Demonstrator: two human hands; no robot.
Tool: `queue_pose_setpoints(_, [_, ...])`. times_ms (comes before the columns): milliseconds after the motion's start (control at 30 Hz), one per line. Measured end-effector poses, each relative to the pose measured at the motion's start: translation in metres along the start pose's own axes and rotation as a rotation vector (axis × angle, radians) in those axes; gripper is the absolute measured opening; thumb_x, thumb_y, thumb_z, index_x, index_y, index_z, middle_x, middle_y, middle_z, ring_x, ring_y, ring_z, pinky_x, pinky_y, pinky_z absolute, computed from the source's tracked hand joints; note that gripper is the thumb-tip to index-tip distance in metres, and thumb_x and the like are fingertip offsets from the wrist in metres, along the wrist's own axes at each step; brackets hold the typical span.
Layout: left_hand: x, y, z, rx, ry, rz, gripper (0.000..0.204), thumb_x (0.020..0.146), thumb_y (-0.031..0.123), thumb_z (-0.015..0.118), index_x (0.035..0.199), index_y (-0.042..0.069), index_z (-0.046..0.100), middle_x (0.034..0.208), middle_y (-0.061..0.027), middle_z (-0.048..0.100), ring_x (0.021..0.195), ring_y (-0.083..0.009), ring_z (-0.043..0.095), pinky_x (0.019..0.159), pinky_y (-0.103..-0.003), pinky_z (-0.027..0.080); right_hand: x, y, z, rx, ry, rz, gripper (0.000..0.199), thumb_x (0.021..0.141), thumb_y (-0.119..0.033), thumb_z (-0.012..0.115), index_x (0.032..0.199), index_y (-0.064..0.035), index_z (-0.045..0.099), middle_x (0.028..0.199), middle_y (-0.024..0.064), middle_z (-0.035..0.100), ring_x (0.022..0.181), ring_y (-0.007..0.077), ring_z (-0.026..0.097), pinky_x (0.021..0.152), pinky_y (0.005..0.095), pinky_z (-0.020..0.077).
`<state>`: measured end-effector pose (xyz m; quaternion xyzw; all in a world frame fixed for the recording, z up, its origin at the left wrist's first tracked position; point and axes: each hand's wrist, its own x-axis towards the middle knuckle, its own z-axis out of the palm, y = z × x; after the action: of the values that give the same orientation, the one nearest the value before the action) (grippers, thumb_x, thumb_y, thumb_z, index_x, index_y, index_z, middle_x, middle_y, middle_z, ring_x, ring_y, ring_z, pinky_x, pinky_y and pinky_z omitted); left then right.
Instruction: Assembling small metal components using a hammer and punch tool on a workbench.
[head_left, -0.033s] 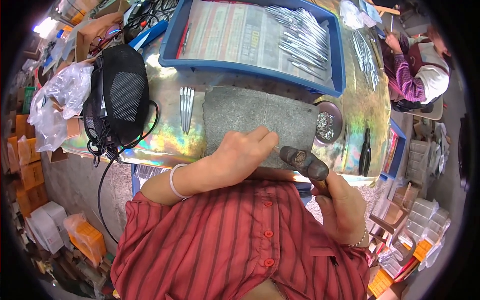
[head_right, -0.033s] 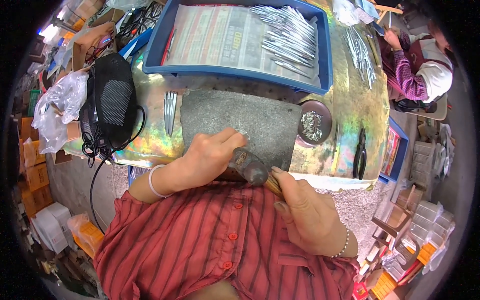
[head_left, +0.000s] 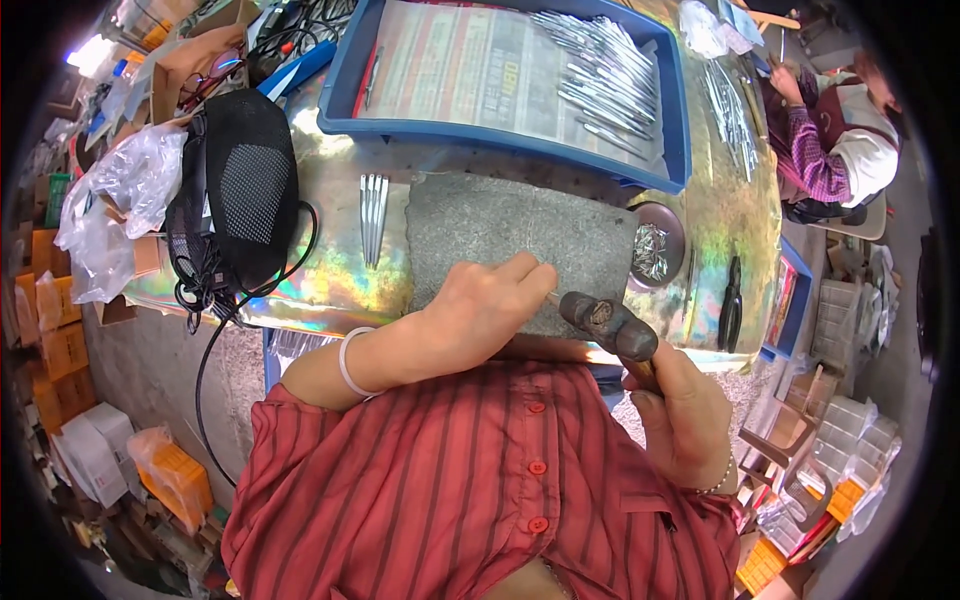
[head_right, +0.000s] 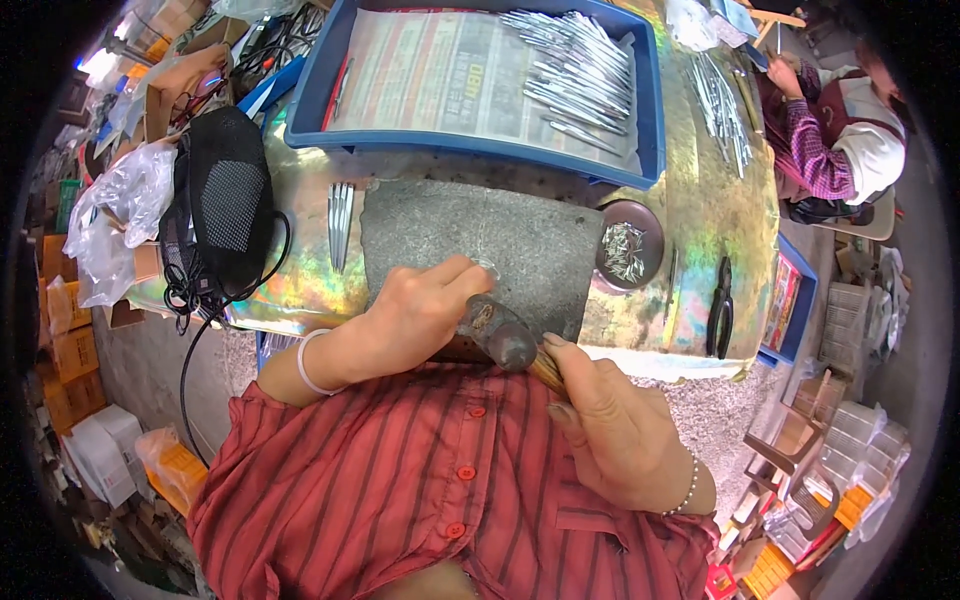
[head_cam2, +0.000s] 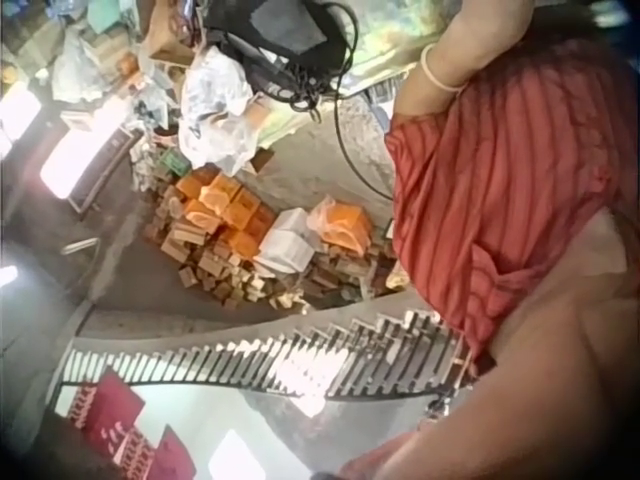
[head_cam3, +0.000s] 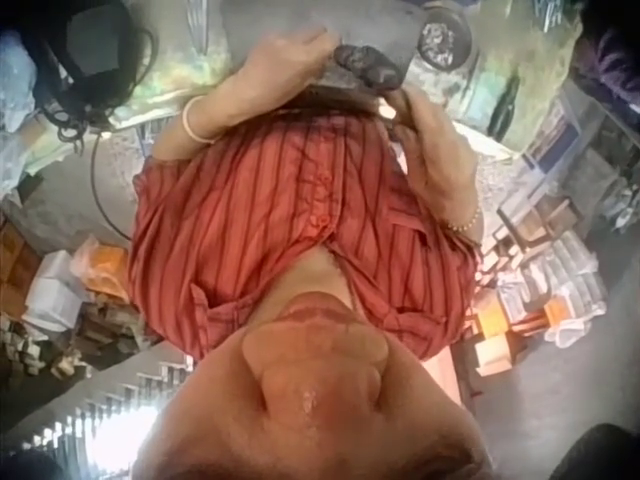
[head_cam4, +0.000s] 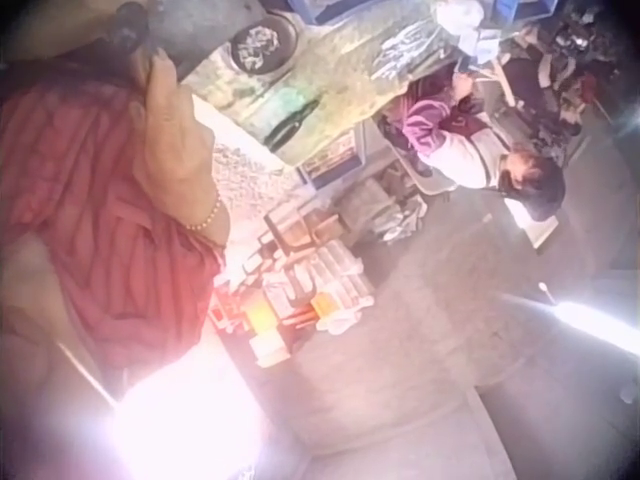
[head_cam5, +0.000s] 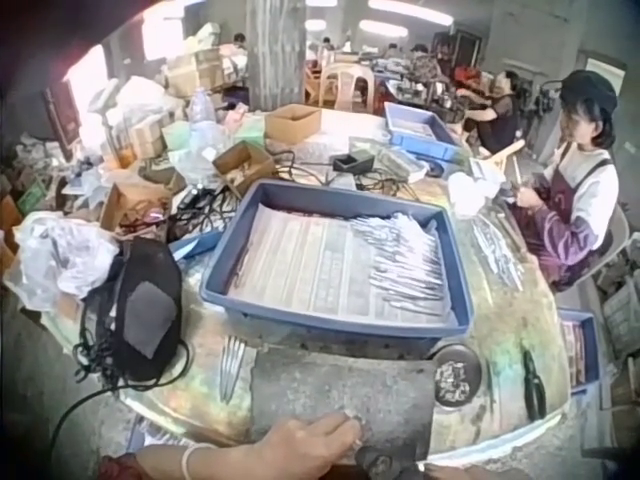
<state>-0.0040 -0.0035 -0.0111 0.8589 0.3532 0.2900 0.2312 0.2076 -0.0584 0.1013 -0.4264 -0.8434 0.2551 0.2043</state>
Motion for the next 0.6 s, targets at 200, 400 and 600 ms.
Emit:
queue_pose_setpoints(200, [0.001, 0.001, -0.002, -0.032, -0.027, 0.007, 0.025, 0.066, -0.005, 0.054, 0.09, 0.005, 0.051, 0.075, -0.0095, 0.053, 0.06, -0.0284, 0.058, 0.047, -0.037, 0.047, -0.005, -0.023, -0.025, -0.157, -0.136, 0.113, 0.047, 0.078, -0.005, 0.059, 0.122, 0.0045, 0.044, 0.092, 0.0244, 0.058, 0.077, 0.0345, 0.061, 0.062, 0.039, 0.0502])
queue_pose_setpoints(400, [-0.001, -0.001, -0.002, -0.038, -0.054, -0.013, 0.025, 0.067, -0.006, 0.053, 0.09, 0.004, 0.051, 0.075, -0.0105, 0.052, 0.062, -0.0299, 0.058, 0.049, -0.037, 0.047, 0.005, -0.031, -0.017, -0.216, -0.09, 0.296, 0.021, 0.074, 0.0, 0.056, 0.095, -0.0009, 0.055, 0.071, 0.0146, 0.055, 0.061, 0.031, 0.054, 0.054, 0.0403, 0.0421])
queue_pose_setpoints(600, [0.002, 0.002, -0.006, -0.069, -0.061, -0.006, 0.025, 0.067, -0.007, 0.053, 0.089, 0.003, 0.051, 0.076, -0.0119, 0.052, 0.063, -0.0319, 0.057, 0.051, -0.038, 0.047, 0.007, -0.028, -0.012, -0.287, -0.082, 0.174, 0.023, 0.074, -0.003, 0.051, 0.096, 0.0039, 0.053, 0.059, 0.0133, 0.051, 0.05, 0.0243, 0.053, 0.046, 0.0336, 0.0417])
